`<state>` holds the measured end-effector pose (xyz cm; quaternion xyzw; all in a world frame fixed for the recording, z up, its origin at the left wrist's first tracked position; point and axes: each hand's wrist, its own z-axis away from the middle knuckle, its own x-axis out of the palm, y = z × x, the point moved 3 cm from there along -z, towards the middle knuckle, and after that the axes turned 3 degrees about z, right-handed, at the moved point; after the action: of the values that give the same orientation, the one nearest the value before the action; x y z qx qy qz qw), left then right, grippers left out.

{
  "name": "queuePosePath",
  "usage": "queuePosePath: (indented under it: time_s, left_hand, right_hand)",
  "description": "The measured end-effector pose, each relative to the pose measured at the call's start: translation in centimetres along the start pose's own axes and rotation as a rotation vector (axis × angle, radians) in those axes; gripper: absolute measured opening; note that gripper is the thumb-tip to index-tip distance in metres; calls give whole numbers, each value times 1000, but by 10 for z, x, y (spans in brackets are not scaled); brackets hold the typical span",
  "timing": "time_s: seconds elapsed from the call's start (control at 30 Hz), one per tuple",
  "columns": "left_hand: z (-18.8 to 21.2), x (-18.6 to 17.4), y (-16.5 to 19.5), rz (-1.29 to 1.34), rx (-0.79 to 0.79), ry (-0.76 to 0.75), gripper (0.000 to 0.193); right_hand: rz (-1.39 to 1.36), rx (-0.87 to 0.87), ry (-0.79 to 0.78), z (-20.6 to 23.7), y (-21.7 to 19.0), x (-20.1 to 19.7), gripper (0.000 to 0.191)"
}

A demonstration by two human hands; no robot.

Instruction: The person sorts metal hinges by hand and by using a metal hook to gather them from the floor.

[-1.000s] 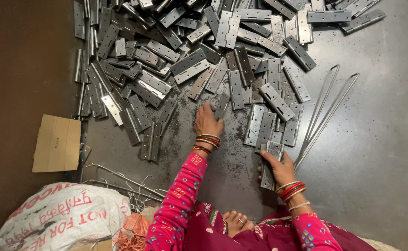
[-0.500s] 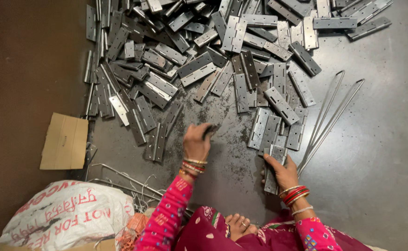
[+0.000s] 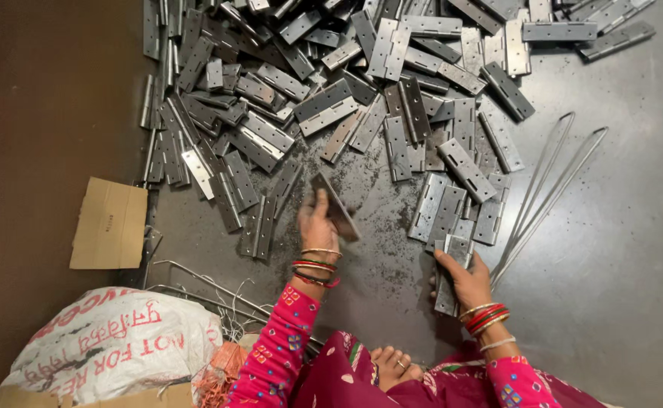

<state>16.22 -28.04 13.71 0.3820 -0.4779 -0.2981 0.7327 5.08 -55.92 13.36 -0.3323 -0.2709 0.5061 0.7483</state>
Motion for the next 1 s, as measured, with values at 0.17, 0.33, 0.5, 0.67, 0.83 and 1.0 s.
queuePosePath:
  time_s: [0.17, 0.33, 0.5, 0.67, 0.83, 1.0]
  left_hand:
    - [19, 22, -11, 11, -326, -217, 53]
    - [33, 45, -6, 134, -398, -432, 44]
    - [44, 51, -9, 75, -392, -518, 44]
    - [64, 59, -28, -36, -438, -501, 45]
    - [96, 83, -38, -603, -139, -777, 50]
    - [67, 114, -30, -1165, 220, -501, 43]
  right_hand:
    - [-2, -20, -22, -1, 0, 0, 38]
    - [-3, 8, -9, 0, 0, -1, 38]
    - [12, 1, -13, 3, -2, 1, 41]
    - [-39, -43, -31, 4, -1, -1, 48]
    - [-227, -2, -127, -1, 7, -4, 52]
    - [-273, -97, 18, -5, 12, -6, 38]
